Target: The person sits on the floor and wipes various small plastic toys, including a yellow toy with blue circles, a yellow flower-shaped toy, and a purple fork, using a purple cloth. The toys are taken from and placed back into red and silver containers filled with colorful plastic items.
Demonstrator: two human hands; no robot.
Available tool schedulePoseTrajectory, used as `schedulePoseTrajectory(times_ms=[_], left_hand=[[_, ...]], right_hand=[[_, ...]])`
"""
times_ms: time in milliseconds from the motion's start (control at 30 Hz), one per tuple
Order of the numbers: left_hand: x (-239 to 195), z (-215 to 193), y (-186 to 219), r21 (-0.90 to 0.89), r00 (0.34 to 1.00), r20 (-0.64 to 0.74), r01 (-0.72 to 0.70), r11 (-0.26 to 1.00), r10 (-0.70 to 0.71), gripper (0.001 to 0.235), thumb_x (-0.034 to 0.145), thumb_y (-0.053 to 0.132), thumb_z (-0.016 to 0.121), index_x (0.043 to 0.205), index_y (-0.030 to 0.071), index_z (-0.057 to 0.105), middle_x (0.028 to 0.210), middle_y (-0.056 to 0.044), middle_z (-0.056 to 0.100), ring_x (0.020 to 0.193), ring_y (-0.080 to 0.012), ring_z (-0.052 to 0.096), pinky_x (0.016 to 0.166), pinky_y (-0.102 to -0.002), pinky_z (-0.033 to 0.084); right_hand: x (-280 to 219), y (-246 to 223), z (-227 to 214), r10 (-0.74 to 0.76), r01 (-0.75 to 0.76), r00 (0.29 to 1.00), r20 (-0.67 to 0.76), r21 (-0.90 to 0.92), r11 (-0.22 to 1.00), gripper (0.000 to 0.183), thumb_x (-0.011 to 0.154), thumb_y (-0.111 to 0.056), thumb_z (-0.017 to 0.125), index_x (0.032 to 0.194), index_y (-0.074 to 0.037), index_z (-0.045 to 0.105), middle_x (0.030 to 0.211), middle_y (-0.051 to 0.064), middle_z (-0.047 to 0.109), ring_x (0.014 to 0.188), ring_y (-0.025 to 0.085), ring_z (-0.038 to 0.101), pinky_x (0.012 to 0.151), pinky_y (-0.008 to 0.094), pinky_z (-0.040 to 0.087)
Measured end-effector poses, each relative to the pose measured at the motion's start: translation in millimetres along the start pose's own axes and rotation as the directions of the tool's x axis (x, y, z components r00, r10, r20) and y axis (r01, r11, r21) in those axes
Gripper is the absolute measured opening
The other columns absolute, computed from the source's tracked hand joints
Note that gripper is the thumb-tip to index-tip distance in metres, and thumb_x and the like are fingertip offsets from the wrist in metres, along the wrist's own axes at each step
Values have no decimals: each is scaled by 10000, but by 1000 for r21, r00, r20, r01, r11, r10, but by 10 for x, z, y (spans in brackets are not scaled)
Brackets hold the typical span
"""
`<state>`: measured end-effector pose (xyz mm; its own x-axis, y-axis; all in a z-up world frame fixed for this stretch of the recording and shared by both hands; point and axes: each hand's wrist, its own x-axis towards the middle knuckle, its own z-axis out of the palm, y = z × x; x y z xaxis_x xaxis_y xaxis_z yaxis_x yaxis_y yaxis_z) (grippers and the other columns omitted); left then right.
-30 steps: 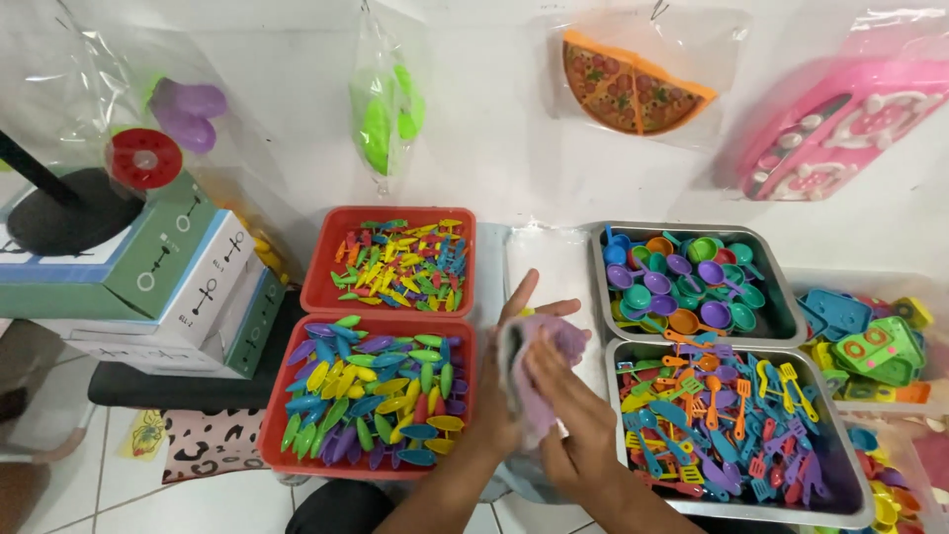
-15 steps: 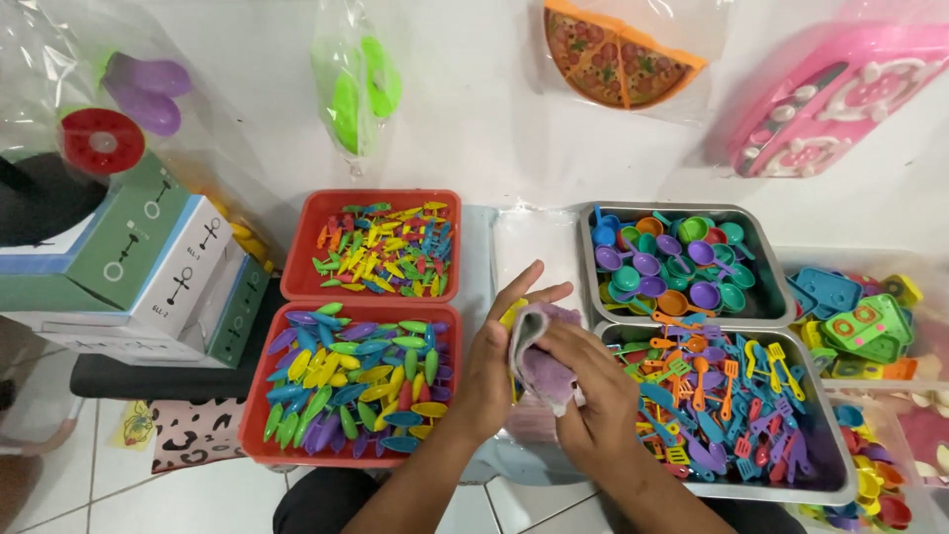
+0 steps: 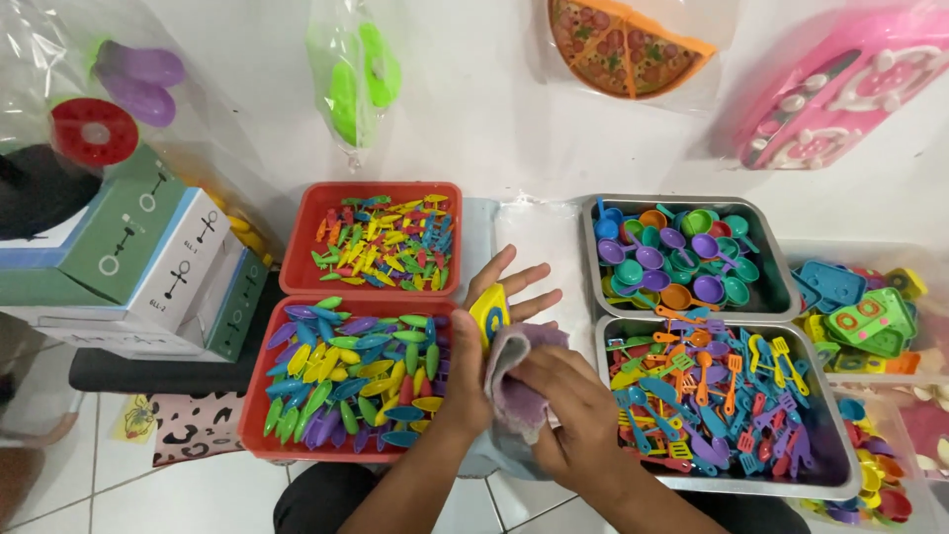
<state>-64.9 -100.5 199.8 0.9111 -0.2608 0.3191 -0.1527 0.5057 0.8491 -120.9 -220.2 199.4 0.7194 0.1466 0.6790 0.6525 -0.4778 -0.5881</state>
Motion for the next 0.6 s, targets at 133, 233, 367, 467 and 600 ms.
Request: schedulePoseTrajectory(times_ms=[133, 233, 367, 467, 600], left_hand=[[14, -83, -121, -248, 999, -15, 41, 968, -46, 1015, 886, 793, 336, 1604, 82, 236, 1512, -296, 457, 1286, -331, 599, 960, -389, 586], [25, -92, -55, -93, 998, 23, 66, 994, -64, 1090, 849, 863, 351, 1610, 95, 214, 1512, -281, 453, 1297, -322, 583, 1005, -427, 536], [30, -63, 12, 195, 992, 57, 100, 976, -113, 1144, 805, 929, 268, 1581, 89, 299, 1410, -250, 570, 1183, -352, 640, 974, -461, 540], [-27, -78, -11, 306, 992, 68, 83, 949, -108, 1008, 899, 826, 195, 1557, 76, 339, 1389, -225, 614, 1143, -276, 670, 943, -376, 543], [-41, -26, 71, 290, 996, 87, -60, 955, 36, 860, 1017, 697, 239, 1537, 19, 332, 1402, -247, 589, 1242, -324, 619, 1039, -409, 500]], right_hand=[[-161, 113, 95, -72, 73, 996, 56, -28, 997, 388, 728, -48, 628, 1103, 37, 683, 1167, 182, 726, 1053, 332, 676, 931, 405, 563], [-266, 262, 162, -127, 131, 990, 56, -64, 989, 482, 775, -138, 618, 1215, 56, 649, 1241, 194, 703, 1172, 373, 635, 986, 438, 550], [-289, 316, 160, -49, 58, 997, 55, -165, 985, 564, 806, -160, 674, 1329, 24, 573, 1387, 244, 587, 1318, 396, 554, 1085, 466, 496], [-200, 262, 84, 26, -17, 999, 45, -198, 980, 572, 795, -125, 659, 1337, 28, 555, 1413, 268, 562, 1314, 400, 552, 1079, 477, 478], [2, 123, -25, 167, -159, 985, 34, -173, 972, 518, 893, -78, 614, 1384, 23, 484, 1339, 213, 608, 1144, 338, 614, 973, 423, 494]])
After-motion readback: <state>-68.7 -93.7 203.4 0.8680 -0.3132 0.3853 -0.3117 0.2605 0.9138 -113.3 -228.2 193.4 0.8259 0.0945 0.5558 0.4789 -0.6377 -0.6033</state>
